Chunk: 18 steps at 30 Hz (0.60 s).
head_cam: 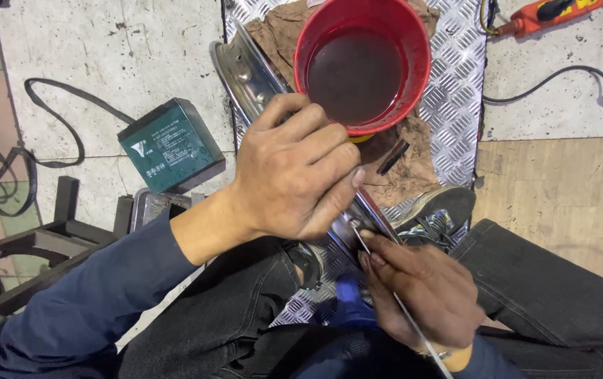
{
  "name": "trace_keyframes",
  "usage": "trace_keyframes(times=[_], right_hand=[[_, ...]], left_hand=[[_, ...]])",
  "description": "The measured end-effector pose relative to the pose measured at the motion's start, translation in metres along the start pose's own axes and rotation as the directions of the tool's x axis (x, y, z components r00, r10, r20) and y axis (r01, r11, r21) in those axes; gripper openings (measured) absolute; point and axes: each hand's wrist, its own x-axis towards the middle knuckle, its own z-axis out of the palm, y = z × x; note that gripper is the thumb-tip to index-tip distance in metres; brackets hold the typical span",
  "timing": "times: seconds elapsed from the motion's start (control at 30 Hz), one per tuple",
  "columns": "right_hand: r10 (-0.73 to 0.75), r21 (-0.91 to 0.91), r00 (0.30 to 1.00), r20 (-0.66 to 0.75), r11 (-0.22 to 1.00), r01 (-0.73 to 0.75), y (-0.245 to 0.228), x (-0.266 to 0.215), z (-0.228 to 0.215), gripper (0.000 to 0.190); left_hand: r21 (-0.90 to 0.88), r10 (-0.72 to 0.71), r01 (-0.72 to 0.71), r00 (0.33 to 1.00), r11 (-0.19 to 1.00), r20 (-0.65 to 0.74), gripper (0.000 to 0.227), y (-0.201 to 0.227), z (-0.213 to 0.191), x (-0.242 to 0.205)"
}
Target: Scraping the inner surface of a motorcycle rim with a metal tool to remove rust and debris.
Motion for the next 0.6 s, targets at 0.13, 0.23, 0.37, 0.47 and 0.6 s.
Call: trace_keyframes(times=[0.13,0.23,0.37,0.47,0.6], right_hand=[[0.045,0.064,0.999,0.029,0.997,-0.046,0.003,0.003,-0.005,0.012],[0.137,0.148,0.989,0.063,0.978,-0.145,0.000,0.007,-0.008,0.015],[0.145,0.135,0.989,0.028,0.980,-0.148,0.003,0.005,-0.004,0.019],[0.094,0.138,0.996,0.002,0.986,-0.093,0.005,0.005,-0.001,0.018],[0.003,0.085,0.997,-0.079,0.996,0.004,0.008,0.001,0.006,0.016]], left_hand=[[-0.017,-0.011,0.011,1.000,1.000,-0.004,0.028,-0.001,-0.003,0.001],[-0.020,-0.010,0.009,1.000,1.000,-0.011,0.027,-0.001,-0.002,0.001],[-0.034,-0.014,0.014,1.000,0.999,0.000,0.027,-0.002,-0.003,0.001],[-0.027,-0.019,0.019,1.000,0.999,0.000,0.026,-0.002,-0.003,0.002],[-0.006,-0.027,0.027,1.000,1.000,-0.008,0.026,0.000,-0.003,0.001]])
